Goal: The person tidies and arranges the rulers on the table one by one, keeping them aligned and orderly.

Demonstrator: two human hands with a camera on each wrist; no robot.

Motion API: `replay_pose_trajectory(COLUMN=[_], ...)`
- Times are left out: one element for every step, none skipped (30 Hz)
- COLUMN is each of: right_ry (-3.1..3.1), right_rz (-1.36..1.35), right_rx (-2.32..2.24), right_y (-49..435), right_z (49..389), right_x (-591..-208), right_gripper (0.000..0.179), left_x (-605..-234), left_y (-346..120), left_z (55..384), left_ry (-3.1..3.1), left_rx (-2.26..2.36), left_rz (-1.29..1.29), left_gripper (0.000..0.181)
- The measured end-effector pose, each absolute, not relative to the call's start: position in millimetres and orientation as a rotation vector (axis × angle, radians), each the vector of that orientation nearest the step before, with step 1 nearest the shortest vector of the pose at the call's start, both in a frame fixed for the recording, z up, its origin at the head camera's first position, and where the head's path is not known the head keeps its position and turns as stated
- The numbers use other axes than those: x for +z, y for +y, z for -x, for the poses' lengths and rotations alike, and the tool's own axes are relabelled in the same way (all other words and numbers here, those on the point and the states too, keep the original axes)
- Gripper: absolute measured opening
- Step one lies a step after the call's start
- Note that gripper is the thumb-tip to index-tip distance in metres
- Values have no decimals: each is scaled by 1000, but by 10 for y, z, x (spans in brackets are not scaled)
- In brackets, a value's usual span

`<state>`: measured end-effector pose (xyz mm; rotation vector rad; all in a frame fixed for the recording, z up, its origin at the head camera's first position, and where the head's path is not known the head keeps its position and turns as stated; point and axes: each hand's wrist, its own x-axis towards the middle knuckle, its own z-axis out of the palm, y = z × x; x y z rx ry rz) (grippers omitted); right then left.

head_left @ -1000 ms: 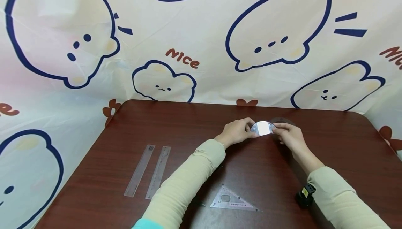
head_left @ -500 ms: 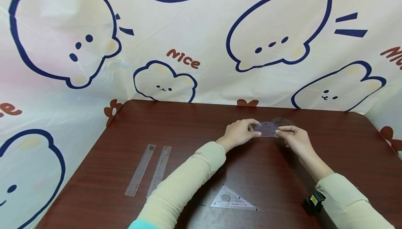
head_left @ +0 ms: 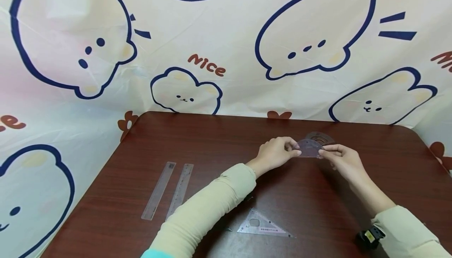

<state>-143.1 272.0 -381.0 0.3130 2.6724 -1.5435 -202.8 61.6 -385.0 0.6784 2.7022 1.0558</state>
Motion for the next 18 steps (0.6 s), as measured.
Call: replay_pose_trajectory(right_ry=[2676,2678,2678,2678,2677,2675,2674,2673,2674,2675,2678,2682,2685,2686,2688,2688,2689,2689], right_rz=[-310,-307,-307,-307,-309,-308,-308,-309,-309,-306,-302,-295,-291,-285,-278,-273,-269,-264], right_rx=[-1537,-1532,-1527,-1522,-1519,-1516,-1512,-1508,-1503,-1499,-1494,-1489,-1484,-1481,-1479,-1478,-1477,-1477], right_y=[2730,2738,2744,2749,2753,2757,2759,2762,2764,2768,2773,2778,2783,2788,2795,2801,2808,2814], right_z=[1420,1410,1399,1389,1379,1370,1360,1350,1339,1328,1315,1303,1291,1279,1267,1255,1243,1232], right_x=[-3809,-3810,-3811,-3812,-3815,-3819,-3822,-3826,-3829,-3833,-3837,-3840,-3843,-3845,-3848,-3851,-3854,-3856], right_gripper=[53,53,54,54,54,55,56,56,56,56,56,55,55,54,54,53,53,53], left_x=[-3842,-3835,-3829,-3823,-3818,-3814,-3810,-3808,-3805,-3804,-3803,-3802,-3801,-3803,-3804,-3804,-3805,-3806], left_y=[616,617,618,619,622,624,626,627,627,628,628,628,627,627,626,626,627,629], left_z=[2019,2010,2001,1992,1984,1975,1965,1955,1945,1934,1924,1912,1900,1889,1877,1864,1852,1841], left_ry=[2701,2704,2708,2712,2715,2719,2721,2724,2726,2727,2727,2727,2726,2722,2718,2712,2706,2703], left_rx=[1052,1043,1032,1021,1012,1004,997,991,986,981,978,975,974,973,971,970,970,968], left_rz=[-692,-702,-710,-715,-718,-722,-723,-725,-726,-730,-735,-740,-743,-746,-749,-753,-755,-757], left_gripper=[16,16,17,18,19,20,21,22,22,22,22,21,20,19,19,18,18,18])
